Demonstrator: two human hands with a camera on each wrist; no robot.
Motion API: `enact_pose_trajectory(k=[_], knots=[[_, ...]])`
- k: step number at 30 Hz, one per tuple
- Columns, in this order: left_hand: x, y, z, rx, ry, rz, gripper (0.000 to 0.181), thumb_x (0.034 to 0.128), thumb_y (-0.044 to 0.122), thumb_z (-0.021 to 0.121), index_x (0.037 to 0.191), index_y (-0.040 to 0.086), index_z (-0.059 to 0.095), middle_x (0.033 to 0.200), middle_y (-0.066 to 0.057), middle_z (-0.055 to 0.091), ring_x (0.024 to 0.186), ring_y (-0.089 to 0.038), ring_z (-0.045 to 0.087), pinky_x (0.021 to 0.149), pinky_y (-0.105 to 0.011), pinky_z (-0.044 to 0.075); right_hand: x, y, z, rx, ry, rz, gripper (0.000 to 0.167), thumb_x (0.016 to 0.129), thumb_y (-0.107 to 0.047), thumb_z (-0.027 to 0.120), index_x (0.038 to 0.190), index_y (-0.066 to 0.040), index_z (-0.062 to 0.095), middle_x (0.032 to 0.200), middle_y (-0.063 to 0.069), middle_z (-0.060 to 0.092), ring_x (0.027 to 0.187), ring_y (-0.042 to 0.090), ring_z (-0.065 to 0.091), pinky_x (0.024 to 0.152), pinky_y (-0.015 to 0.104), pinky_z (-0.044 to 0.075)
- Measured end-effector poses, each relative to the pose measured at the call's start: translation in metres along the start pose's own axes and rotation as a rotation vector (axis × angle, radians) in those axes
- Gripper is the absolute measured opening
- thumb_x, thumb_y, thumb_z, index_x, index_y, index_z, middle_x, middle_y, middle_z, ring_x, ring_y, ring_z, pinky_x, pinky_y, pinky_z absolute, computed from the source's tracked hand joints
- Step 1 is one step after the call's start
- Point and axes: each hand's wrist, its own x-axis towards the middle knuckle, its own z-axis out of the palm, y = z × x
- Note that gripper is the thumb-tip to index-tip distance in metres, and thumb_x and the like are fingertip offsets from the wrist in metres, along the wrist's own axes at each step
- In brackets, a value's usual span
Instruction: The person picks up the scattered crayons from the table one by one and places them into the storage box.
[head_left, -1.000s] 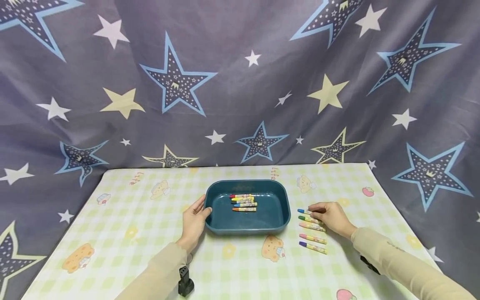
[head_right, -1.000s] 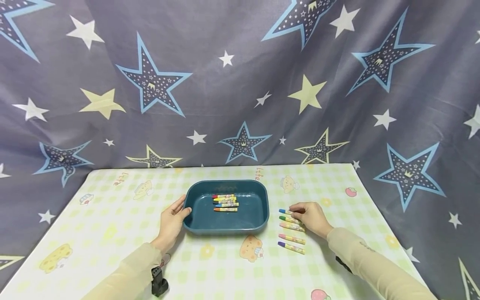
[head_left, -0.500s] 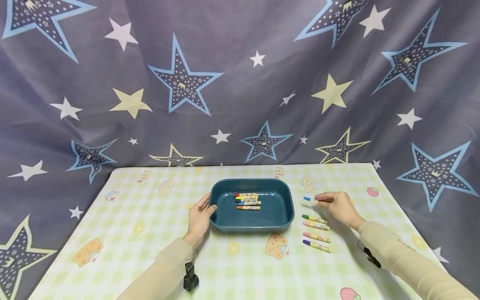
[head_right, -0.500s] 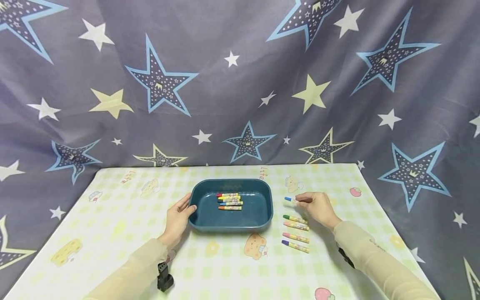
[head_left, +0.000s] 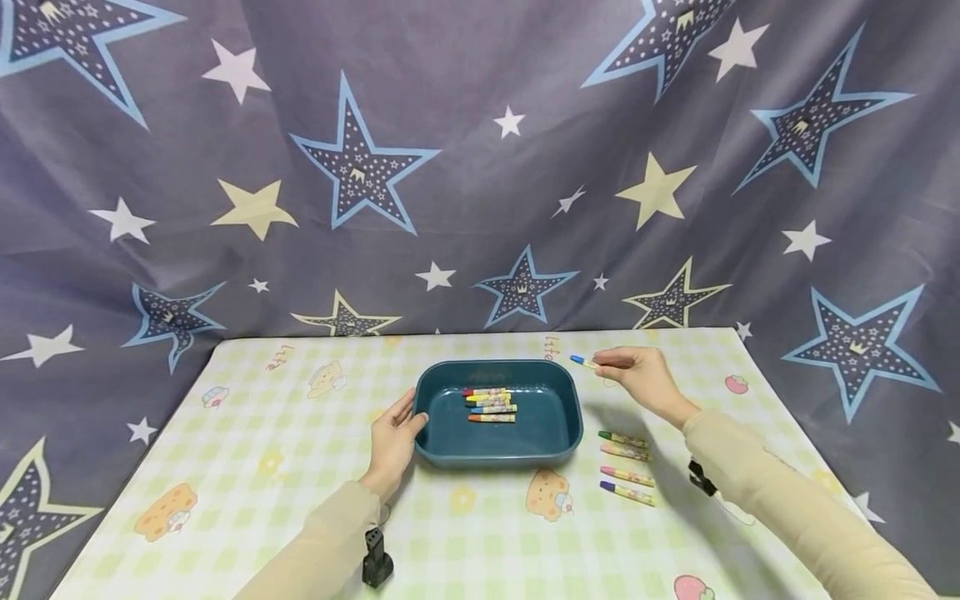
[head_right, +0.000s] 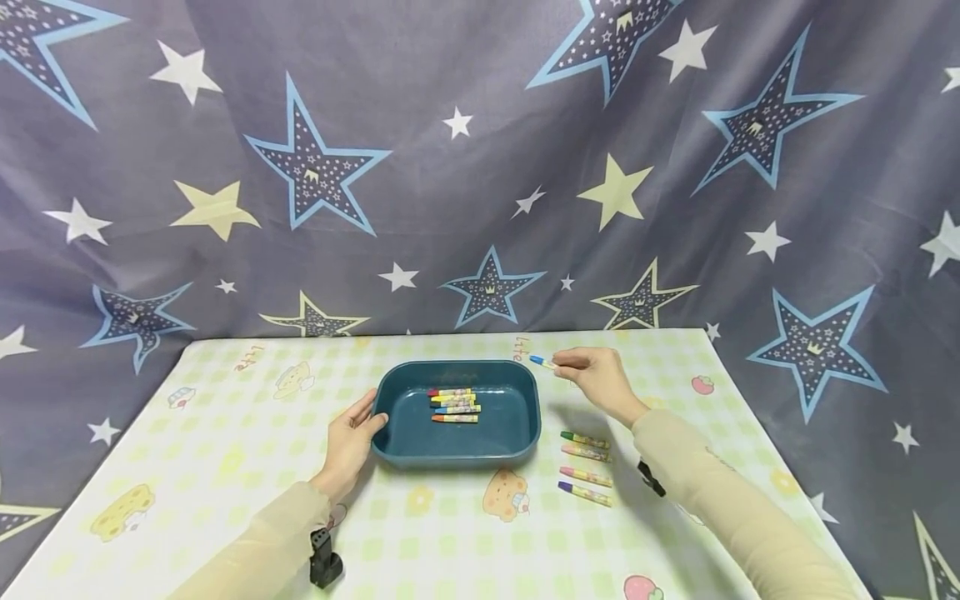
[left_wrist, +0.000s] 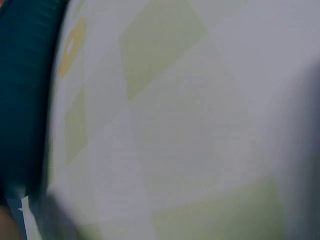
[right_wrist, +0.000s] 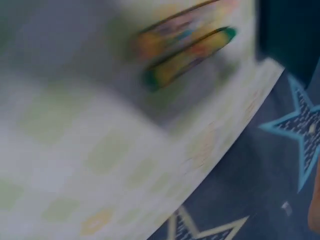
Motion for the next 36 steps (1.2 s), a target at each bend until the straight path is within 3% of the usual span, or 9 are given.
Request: enact_pose_trajectory(k=[6, 19, 29, 33, 36], knots=[[-0.001, 0.001, 0.000, -0.024, 0.007, -0.004, 0.049, 0.0855, 0.003, 0.058, 0.134, 0.006, 0.047, 0.136, -0.014, 0.048, 0.127, -0.025, 0.043, 0.103, -0.029, 0.039, 0.013, -0.020, 0.040, 0.068, -0.043, -0.041, 0.024, 0.078, -0.009, 0.070, 0.101, 0.000, 0.070, 0.102, 0.016, 0.068, 0.090, 0.026, 0.067, 0.074, 0.024, 0.057], [-0.003, 0.002, 0.003, -0.037, 0.005, 0.000, 0.050, 0.0850, 0.001, 0.057, 0.133, 0.004, 0.047, 0.136, -0.015, 0.047, 0.127, -0.027, 0.043, 0.103, -0.030, 0.040, 0.019, -0.033, 0.108, 0.119, -0.147, -0.018, 0.024, 0.079, -0.008, 0.070, 0.102, -0.002, 0.070, 0.098, 0.010, 0.070, 0.086, 0.019, 0.067, 0.072, 0.022, 0.057], [0.001, 0.000, -0.002, -0.029, 0.015, 0.002, 0.048, 0.0854, 0.002, 0.057, 0.133, 0.005, 0.048, 0.136, -0.013, 0.047, 0.127, -0.026, 0.044, 0.103, -0.031, 0.041, 0.019, -0.029, 0.137, 0.136, -0.171, 0.015, 0.022, 0.077, -0.004, 0.070, 0.099, -0.004, 0.071, 0.091, 0.011, 0.071, 0.081, 0.020, 0.067, 0.068, 0.026, 0.057], [-0.002, -0.003, -0.001, -0.027, 0.013, -0.015, 0.049, 0.0850, 0.002, 0.058, 0.133, 0.006, 0.048, 0.135, -0.013, 0.049, 0.126, -0.025, 0.045, 0.102, -0.030, 0.041, 0.016, -0.026, 0.141, 0.122, -0.207, 0.064, 0.021, 0.075, -0.004, 0.072, 0.095, -0.007, 0.072, 0.088, 0.010, 0.071, 0.078, 0.018, 0.067, 0.066, 0.024, 0.057], [-0.002, -0.002, -0.001, -0.034, 0.024, 0.001, 0.049, 0.0846, 0.003, 0.058, 0.133, 0.007, 0.049, 0.135, -0.013, 0.049, 0.126, -0.025, 0.045, 0.102, -0.030, 0.041, 0.016, -0.027, 0.142, 0.096, -0.200, 0.053, 0.020, 0.073, -0.004, 0.073, 0.093, -0.008, 0.073, 0.087, 0.009, 0.071, 0.077, 0.018, 0.067, 0.065, 0.022, 0.057]])
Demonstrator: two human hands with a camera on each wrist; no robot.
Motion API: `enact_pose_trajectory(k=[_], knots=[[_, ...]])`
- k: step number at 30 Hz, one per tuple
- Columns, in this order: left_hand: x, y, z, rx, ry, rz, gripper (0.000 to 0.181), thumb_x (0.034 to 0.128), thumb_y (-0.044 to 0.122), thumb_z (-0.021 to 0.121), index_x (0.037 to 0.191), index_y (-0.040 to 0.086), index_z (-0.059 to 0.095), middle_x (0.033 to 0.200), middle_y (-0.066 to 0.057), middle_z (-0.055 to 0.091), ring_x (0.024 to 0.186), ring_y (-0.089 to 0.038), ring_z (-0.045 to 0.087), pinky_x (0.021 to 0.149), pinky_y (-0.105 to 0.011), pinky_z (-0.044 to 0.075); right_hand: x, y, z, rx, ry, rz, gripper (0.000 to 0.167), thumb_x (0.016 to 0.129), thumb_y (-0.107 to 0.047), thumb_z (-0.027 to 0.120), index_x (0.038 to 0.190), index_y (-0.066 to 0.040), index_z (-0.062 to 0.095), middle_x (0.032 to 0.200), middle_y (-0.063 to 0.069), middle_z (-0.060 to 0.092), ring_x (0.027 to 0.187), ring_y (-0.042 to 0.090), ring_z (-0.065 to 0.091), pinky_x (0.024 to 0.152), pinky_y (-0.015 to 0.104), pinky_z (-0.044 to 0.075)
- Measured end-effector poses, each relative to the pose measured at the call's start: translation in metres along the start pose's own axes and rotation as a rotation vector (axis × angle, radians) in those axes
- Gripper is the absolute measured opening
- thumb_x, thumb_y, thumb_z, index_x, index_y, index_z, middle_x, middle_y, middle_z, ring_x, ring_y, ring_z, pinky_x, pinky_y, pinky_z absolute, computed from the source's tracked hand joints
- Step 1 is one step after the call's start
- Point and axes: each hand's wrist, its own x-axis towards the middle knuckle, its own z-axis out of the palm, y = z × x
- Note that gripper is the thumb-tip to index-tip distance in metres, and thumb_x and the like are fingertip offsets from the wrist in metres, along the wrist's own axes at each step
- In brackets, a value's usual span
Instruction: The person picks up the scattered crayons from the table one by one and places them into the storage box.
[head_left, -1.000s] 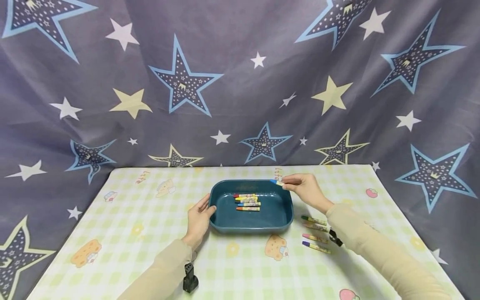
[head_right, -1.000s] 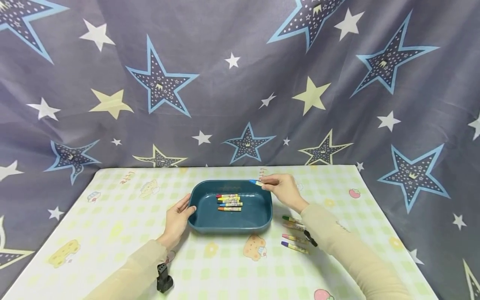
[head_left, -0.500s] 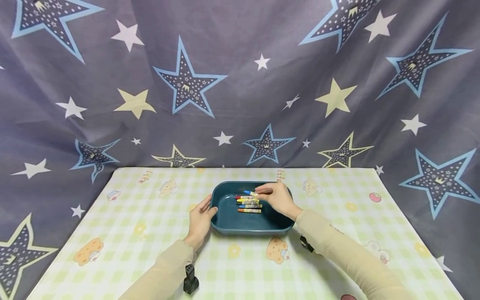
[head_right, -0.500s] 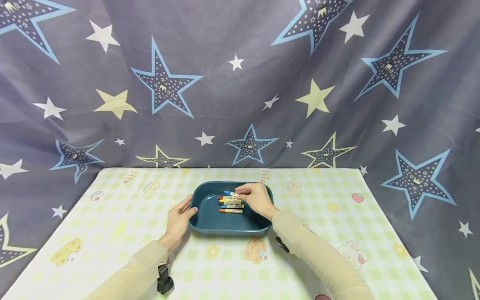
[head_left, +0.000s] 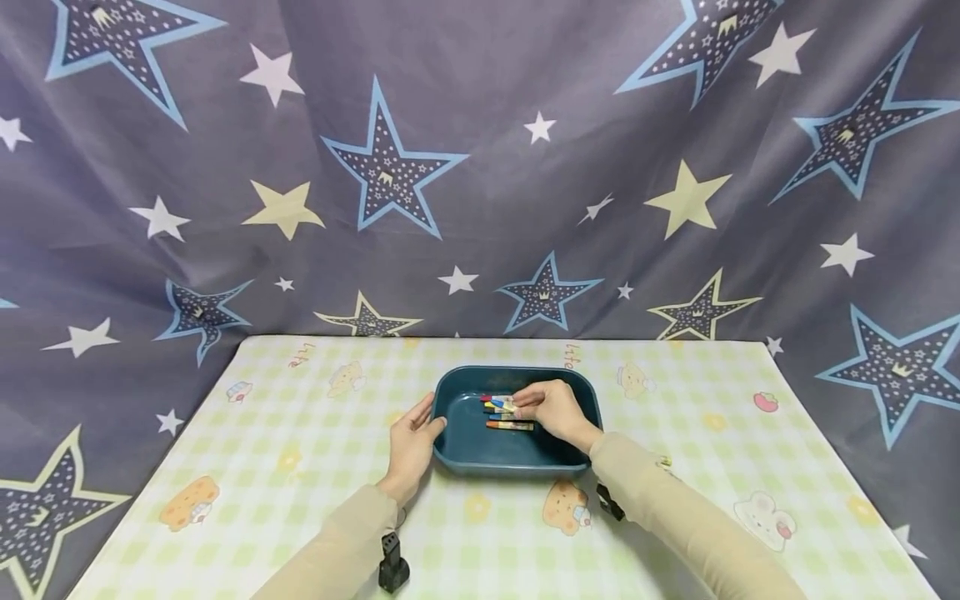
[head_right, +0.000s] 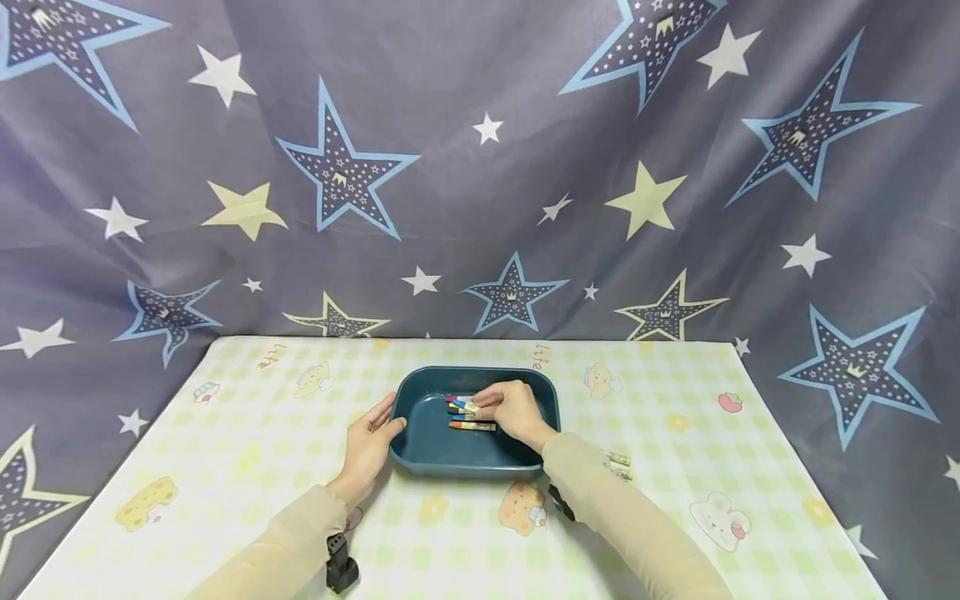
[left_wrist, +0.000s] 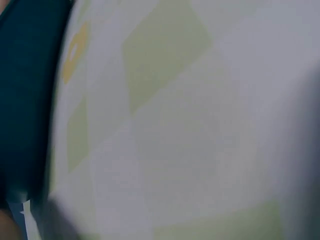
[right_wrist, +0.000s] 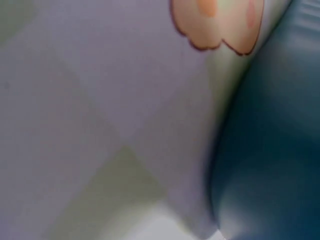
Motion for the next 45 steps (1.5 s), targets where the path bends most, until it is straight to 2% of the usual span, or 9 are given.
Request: enact_pose_trajectory(k=[6, 11, 16, 22, 31, 39, 43, 45], knots=[[-0.003, 0.001, 0.005, -0.002, 0.013, 0.002, 0.049, 0.0838, 0.003, 0.059, 0.131, 0.006, 0.050, 0.134, -0.014, 0.050, 0.125, -0.027, 0.046, 0.101, -0.030, 0.042, -0.001, 0.001, -0.002, -0.038, -0.007, 0.018, 0.019, 0.073, -0.004, 0.073, 0.092, -0.007, 0.073, 0.085, 0.008, 0.072, 0.077, 0.017, 0.067, 0.064, 0.021, 0.056], [-0.003, 0.001, 0.005, -0.004, 0.002, -0.011, 0.049, 0.0838, 0.003, 0.059, 0.132, 0.006, 0.050, 0.134, -0.013, 0.050, 0.125, -0.026, 0.046, 0.101, -0.029, 0.042, -0.003, 0.000, 0.001, -0.013, -0.060, 0.036, 0.021, 0.072, -0.002, 0.073, 0.093, -0.004, 0.072, 0.087, 0.010, 0.071, 0.077, 0.018, 0.068, 0.064, 0.022, 0.057], [0.000, 0.001, 0.002, -0.001, 0.008, -0.003, 0.048, 0.0846, 0.004, 0.058, 0.132, 0.007, 0.049, 0.134, -0.012, 0.050, 0.125, -0.024, 0.046, 0.101, -0.028, 0.042, -0.002, -0.003, 0.005, -0.006, -0.119, 0.003, 0.021, 0.072, -0.002, 0.074, 0.092, -0.003, 0.072, 0.085, 0.009, 0.072, 0.077, 0.016, 0.068, 0.067, 0.022, 0.057], [-0.001, 0.001, 0.000, 0.004, -0.001, -0.021, 0.049, 0.0850, 0.004, 0.058, 0.133, 0.008, 0.048, 0.135, -0.011, 0.049, 0.126, -0.023, 0.045, 0.102, -0.028, 0.041, -0.002, 0.000, 0.009, -0.075, -0.133, -0.039, 0.021, 0.071, -0.002, 0.075, 0.091, -0.003, 0.072, 0.083, 0.008, 0.072, 0.075, 0.014, 0.068, 0.066, 0.019, 0.056], [-0.001, 0.000, 0.001, 0.006, 0.004, -0.011, 0.049, 0.0846, 0.005, 0.059, 0.133, 0.008, 0.049, 0.135, -0.011, 0.050, 0.126, -0.023, 0.045, 0.102, -0.028, 0.041, -0.003, 0.001, 0.007, -0.049, -0.153, -0.061, 0.024, 0.073, 0.001, 0.072, 0.097, 0.001, 0.070, 0.087, 0.013, 0.071, 0.079, 0.019, 0.068, 0.067, 0.021, 0.057], [0.003, 0.000, 0.002, -0.007, 0.000, -0.005, 0.049, 0.0854, 0.005, 0.058, 0.133, 0.009, 0.049, 0.135, -0.011, 0.050, 0.126, -0.023, 0.045, 0.102, -0.029, 0.042, 0.000, 0.001, 0.005, -0.056, -0.152, -0.084, 0.022, 0.078, -0.010, 0.071, 0.098, -0.002, 0.071, 0.092, 0.010, 0.071, 0.081, 0.018, 0.067, 0.070, 0.020, 0.056], [0.003, 0.000, 0.001, -0.003, -0.013, -0.002, 0.049, 0.0859, 0.005, 0.058, 0.134, 0.009, 0.048, 0.136, -0.012, 0.049, 0.127, -0.024, 0.044, 0.102, -0.030, 0.041, -0.001, 0.000, 0.004, -0.019, -0.143, -0.064, 0.026, 0.080, -0.020, 0.069, 0.101, -0.005, 0.071, 0.098, 0.007, 0.070, 0.084, 0.015, 0.066, 0.070, 0.020, 0.055], [0.002, -0.002, 0.000, 0.001, -0.011, -0.010, 0.049, 0.0857, 0.004, 0.058, 0.134, 0.009, 0.048, 0.136, -0.012, 0.049, 0.127, -0.024, 0.044, 0.102, -0.030, 0.041, -0.004, -0.003, 0.004, 0.016, -0.137, -0.066, 0.028, 0.081, -0.021, 0.068, 0.103, -0.004, 0.070, 0.098, 0.008, 0.069, 0.085, 0.016, 0.066, 0.071, 0.024, 0.056]])
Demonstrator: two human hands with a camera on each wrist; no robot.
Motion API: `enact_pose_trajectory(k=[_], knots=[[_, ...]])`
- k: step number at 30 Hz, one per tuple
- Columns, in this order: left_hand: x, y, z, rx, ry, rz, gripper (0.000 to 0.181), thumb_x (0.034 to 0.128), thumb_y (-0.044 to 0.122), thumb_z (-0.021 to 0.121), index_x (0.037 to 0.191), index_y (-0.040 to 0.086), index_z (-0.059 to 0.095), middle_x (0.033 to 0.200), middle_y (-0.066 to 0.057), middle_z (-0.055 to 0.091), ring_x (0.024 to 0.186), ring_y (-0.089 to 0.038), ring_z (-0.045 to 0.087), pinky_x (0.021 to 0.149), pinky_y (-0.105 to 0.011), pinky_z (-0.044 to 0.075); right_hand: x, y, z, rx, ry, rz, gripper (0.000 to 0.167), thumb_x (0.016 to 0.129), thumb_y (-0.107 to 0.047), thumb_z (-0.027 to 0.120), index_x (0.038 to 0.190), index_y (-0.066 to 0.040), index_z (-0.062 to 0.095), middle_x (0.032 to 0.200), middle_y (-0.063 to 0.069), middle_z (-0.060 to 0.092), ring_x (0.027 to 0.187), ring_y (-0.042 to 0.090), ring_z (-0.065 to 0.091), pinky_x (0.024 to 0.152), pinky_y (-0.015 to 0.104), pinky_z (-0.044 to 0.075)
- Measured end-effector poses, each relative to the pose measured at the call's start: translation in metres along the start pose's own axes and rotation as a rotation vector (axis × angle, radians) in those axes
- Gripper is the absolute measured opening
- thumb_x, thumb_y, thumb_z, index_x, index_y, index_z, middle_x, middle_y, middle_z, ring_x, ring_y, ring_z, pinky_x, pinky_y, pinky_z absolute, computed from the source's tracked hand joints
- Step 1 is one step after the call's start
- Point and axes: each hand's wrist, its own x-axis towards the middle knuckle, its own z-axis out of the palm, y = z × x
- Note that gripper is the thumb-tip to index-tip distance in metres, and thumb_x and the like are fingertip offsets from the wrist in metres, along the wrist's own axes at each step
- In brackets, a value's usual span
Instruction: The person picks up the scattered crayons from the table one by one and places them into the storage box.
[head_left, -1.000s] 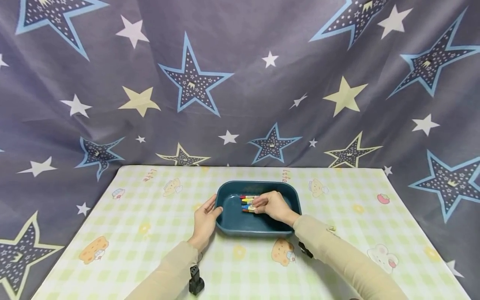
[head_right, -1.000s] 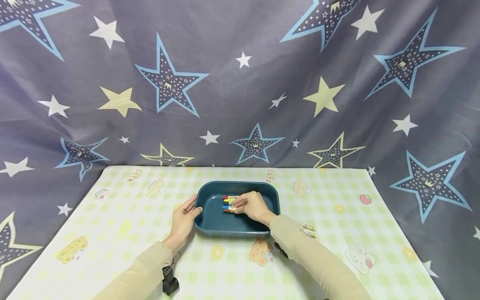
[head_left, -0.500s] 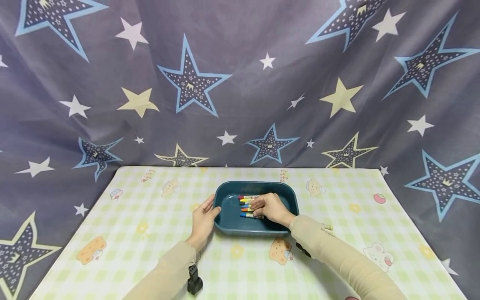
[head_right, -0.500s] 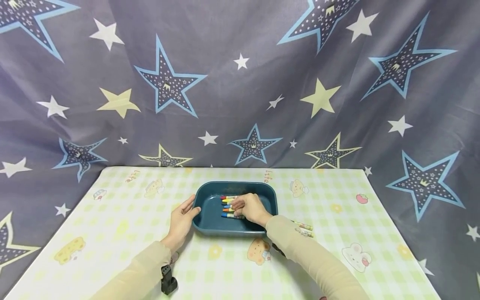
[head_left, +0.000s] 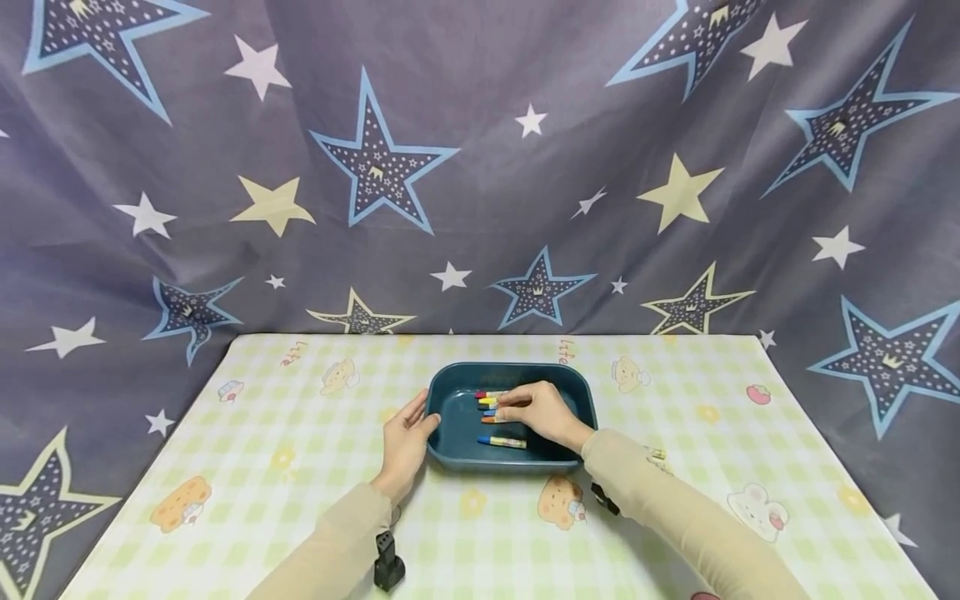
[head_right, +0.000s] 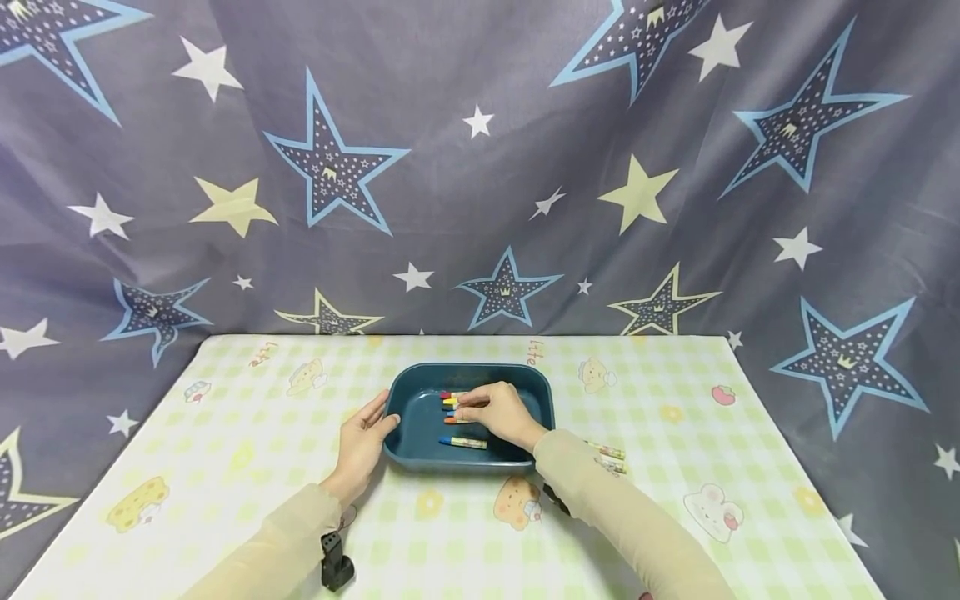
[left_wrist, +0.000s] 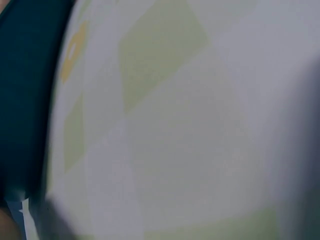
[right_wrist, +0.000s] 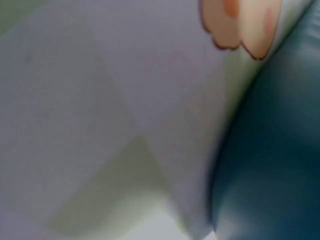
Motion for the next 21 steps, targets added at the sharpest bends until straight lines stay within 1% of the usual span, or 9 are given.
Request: enact_pose_trajectory(k=[3, 5, 6, 7, 10, 13, 14, 18, 21], knots=[[0.000, -0.001, 0.001, -0.012, 0.008, 0.006, 0.049, 0.0851, 0.003, 0.058, 0.133, 0.007, 0.049, 0.135, -0.012, 0.049, 0.126, -0.024, 0.045, 0.101, -0.028, 0.042, -0.006, -0.014, -0.007, 0.062, 0.030, -0.010, 0.027, 0.082, -0.015, 0.067, 0.105, 0.000, 0.069, 0.098, 0.014, 0.069, 0.086, 0.023, 0.066, 0.074, 0.036, 0.057], [-0.001, -0.001, 0.002, -0.013, 0.018, 0.008, 0.049, 0.0846, 0.002, 0.058, 0.133, 0.007, 0.049, 0.135, -0.012, 0.050, 0.126, -0.024, 0.045, 0.100, -0.027, 0.042, -0.012, -0.025, -0.014, 0.079, 0.050, -0.013, 0.026, 0.083, -0.012, 0.066, 0.106, 0.001, 0.068, 0.100, 0.017, 0.068, 0.088, 0.026, 0.065, 0.076, 0.041, 0.056], [-0.001, -0.001, 0.003, -0.014, 0.022, 0.009, 0.049, 0.0845, 0.003, 0.058, 0.132, 0.007, 0.049, 0.134, -0.012, 0.050, 0.125, -0.024, 0.046, 0.100, -0.027, 0.042, -0.015, -0.030, -0.018, 0.087, 0.058, 0.001, 0.026, 0.083, -0.011, 0.065, 0.106, 0.000, 0.068, 0.102, 0.018, 0.067, 0.089, 0.026, 0.065, 0.078, 0.043, 0.056], [-0.002, -0.001, 0.003, -0.015, 0.021, 0.015, 0.049, 0.0845, 0.002, 0.058, 0.132, 0.006, 0.049, 0.134, -0.014, 0.050, 0.125, -0.026, 0.045, 0.100, -0.028, 0.042, -0.018, -0.033, -0.021, 0.087, 0.069, 0.004, 0.025, 0.083, -0.011, 0.065, 0.106, 0.000, 0.068, 0.103, 0.018, 0.067, 0.089, 0.026, 0.065, 0.078, 0.041, 0.056], [-0.003, -0.002, 0.003, -0.013, 0.021, 0.003, 0.049, 0.0845, 0.002, 0.058, 0.132, 0.006, 0.049, 0.134, -0.014, 0.050, 0.125, -0.025, 0.046, 0.101, -0.028, 0.042, -0.026, -0.036, -0.036, 0.095, 0.083, 0.035, 0.027, 0.083, -0.012, 0.066, 0.108, -0.001, 0.067, 0.106, 0.017, 0.067, 0.091, 0.023, 0.065, 0.079, 0.033, 0.056], [-0.003, -0.002, 0.003, -0.002, 0.009, -0.001, 0.049, 0.0852, 0.003, 0.057, 0.133, 0.006, 0.048, 0.135, -0.015, 0.048, 0.126, -0.027, 0.044, 0.102, -0.031, 0.041, -0.031, -0.028, -0.054, 0.129, 0.097, 0.070, 0.031, 0.082, -0.015, 0.068, 0.110, -0.001, 0.067, 0.107, 0.016, 0.067, 0.094, 0.021, 0.066, 0.082, 0.029, 0.055], [-0.003, -0.002, 0.003, 0.006, 0.007, -0.007, 0.049, 0.0855, 0.003, 0.057, 0.134, 0.007, 0.048, 0.136, -0.014, 0.048, 0.127, -0.026, 0.044, 0.103, -0.031, 0.041, -0.033, -0.023, -0.061, 0.133, 0.099, 0.078, 0.034, 0.082, -0.018, 0.069, 0.111, -0.002, 0.066, 0.108, 0.016, 0.066, 0.095, 0.020, 0.065, 0.084, 0.029, 0.055], [-0.001, 0.000, 0.003, 0.018, -0.006, 0.004, 0.049, 0.0865, 0.005, 0.057, 0.135, 0.008, 0.046, 0.137, -0.015, 0.047, 0.128, -0.027, 0.043, 0.104, -0.033, 0.040, -0.040, -0.004, -0.086, 0.114, 0.146, 0.076, 0.041, 0.081, -0.026, 0.069, 0.115, -0.003, 0.064, 0.112, 0.014, 0.065, 0.098, 0.014, 0.065, 0.089, 0.029, 0.053], [-0.001, 0.001, 0.002, 0.009, -0.007, -0.003, 0.050, 0.0865, 0.004, 0.057, 0.135, 0.008, 0.046, 0.137, -0.014, 0.047, 0.128, -0.026, 0.043, 0.104, -0.032, 0.040, -0.053, 0.008, -0.097, 0.106, 0.193, 0.069, 0.043, 0.081, -0.025, 0.069, 0.116, -0.001, 0.063, 0.112, 0.018, 0.064, 0.096, 0.009, 0.065, 0.087, 0.026, 0.053]])
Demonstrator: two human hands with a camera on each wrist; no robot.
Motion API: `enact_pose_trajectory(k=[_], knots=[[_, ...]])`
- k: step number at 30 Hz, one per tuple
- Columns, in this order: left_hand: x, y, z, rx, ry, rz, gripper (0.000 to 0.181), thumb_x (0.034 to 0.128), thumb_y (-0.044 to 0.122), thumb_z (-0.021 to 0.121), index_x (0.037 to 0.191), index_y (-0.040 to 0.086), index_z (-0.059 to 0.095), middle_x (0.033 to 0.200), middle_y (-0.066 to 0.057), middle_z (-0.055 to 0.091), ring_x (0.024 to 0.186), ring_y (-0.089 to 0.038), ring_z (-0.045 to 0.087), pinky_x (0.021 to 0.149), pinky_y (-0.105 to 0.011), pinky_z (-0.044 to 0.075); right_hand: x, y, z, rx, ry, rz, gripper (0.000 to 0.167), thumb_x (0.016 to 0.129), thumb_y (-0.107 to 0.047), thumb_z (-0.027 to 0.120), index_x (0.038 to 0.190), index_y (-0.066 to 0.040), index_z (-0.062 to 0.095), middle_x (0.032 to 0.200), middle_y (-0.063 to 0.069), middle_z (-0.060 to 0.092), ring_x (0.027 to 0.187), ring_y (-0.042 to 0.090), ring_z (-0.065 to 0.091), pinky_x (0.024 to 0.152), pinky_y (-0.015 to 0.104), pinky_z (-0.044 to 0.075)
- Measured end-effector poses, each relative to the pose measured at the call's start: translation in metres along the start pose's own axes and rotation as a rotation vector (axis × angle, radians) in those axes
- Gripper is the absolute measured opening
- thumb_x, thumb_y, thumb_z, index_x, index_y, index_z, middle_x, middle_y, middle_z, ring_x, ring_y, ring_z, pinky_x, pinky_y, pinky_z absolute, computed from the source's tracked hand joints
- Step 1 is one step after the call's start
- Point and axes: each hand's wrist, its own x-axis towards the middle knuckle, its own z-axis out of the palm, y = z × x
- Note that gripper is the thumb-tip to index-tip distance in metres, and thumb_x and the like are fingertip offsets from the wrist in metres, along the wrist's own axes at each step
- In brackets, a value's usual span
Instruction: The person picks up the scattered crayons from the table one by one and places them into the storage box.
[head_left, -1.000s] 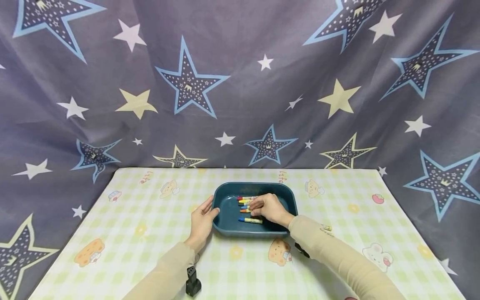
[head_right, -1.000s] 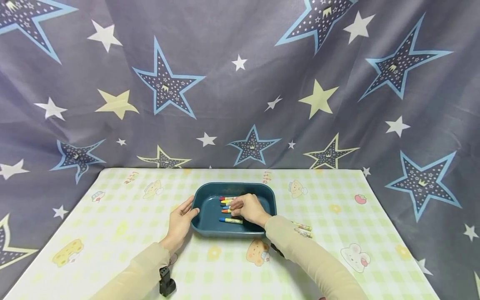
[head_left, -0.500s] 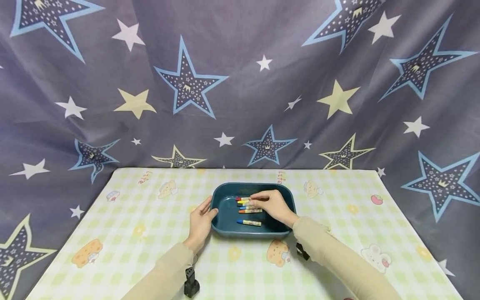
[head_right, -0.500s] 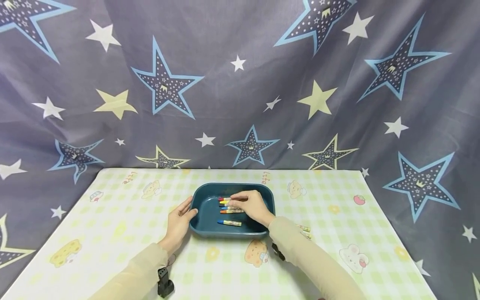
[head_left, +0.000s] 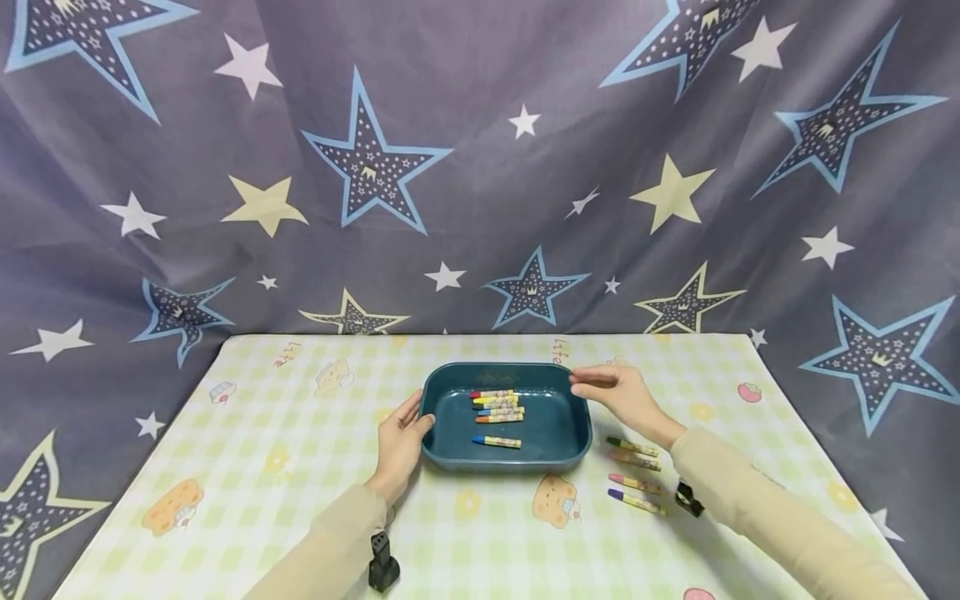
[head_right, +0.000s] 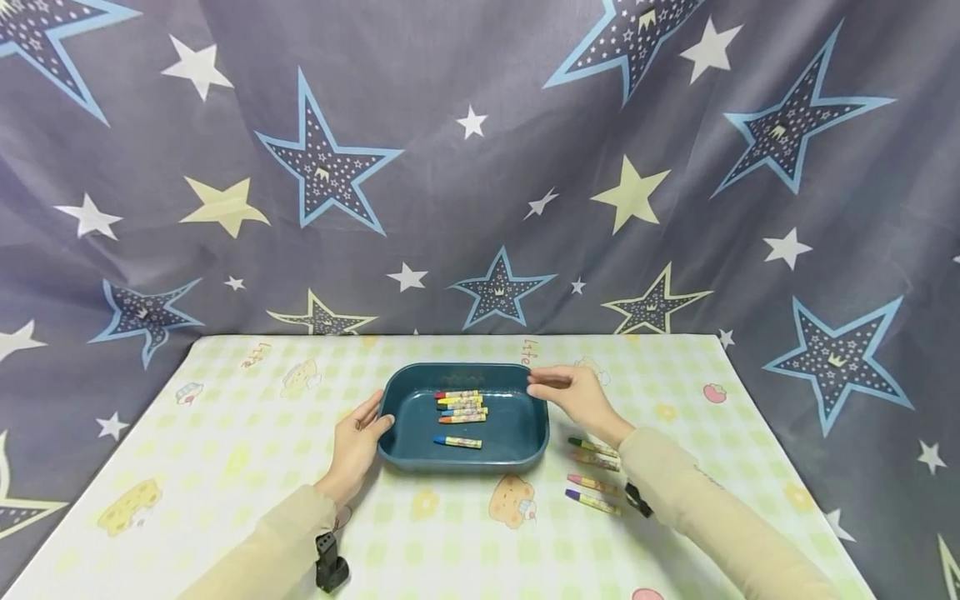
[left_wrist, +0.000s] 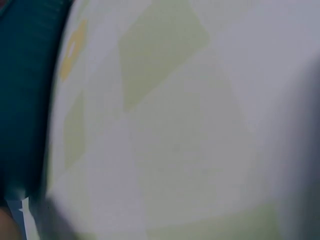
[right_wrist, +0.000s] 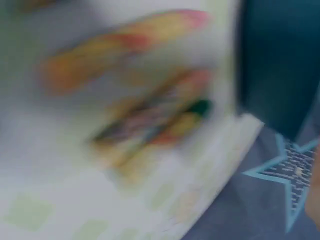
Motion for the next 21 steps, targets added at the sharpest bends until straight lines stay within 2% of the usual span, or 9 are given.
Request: enact_pose_trajectory(k=[4, 12, 16, 21], knots=[[-0.001, 0.000, -0.001, -0.004, -0.003, -0.024, 0.050, 0.0861, 0.003, 0.057, 0.135, 0.007, 0.046, 0.137, -0.013, 0.047, 0.128, -0.025, 0.043, 0.103, -0.029, 0.040, -0.019, 0.017, -0.014, -0.006, 0.038, 0.013, 0.040, 0.081, -0.020, 0.070, 0.114, 0.002, 0.063, 0.110, 0.020, 0.064, 0.090, 0.002, 0.065, 0.081, 0.019, 0.054], [-0.002, 0.000, 0.002, -0.012, -0.016, -0.010, 0.050, 0.0862, 0.005, 0.057, 0.135, 0.008, 0.047, 0.137, -0.012, 0.047, 0.128, -0.023, 0.043, 0.102, -0.027, 0.041, -0.045, 0.049, -0.036, -0.081, 0.045, 0.059, 0.039, 0.082, -0.013, 0.068, 0.113, 0.008, 0.061, 0.109, 0.023, 0.064, 0.088, 0.001, 0.065, 0.077, 0.014, 0.053], [0.000, -0.001, 0.001, -0.029, -0.017, -0.013, 0.050, 0.0862, 0.004, 0.057, 0.135, 0.007, 0.046, 0.137, -0.012, 0.047, 0.127, -0.022, 0.044, 0.100, -0.024, 0.041, -0.051, 0.063, -0.041, -0.083, 0.036, 0.071, 0.035, 0.082, -0.008, 0.067, 0.111, 0.010, 0.061, 0.108, 0.024, 0.064, 0.089, 0.006, 0.066, 0.077, 0.015, 0.054], [0.000, -0.001, -0.001, -0.011, -0.016, -0.008, 0.050, 0.0867, 0.004, 0.056, 0.135, 0.007, 0.045, 0.138, -0.011, 0.046, 0.129, -0.022, 0.042, 0.102, -0.023, 0.040, -0.059, 0.077, -0.043, -0.036, 0.026, 0.105, 0.036, 0.080, -0.007, 0.068, 0.111, 0.012, 0.060, 0.106, 0.026, 0.064, 0.087, 0.010, 0.067, 0.076, 0.016, 0.054]])
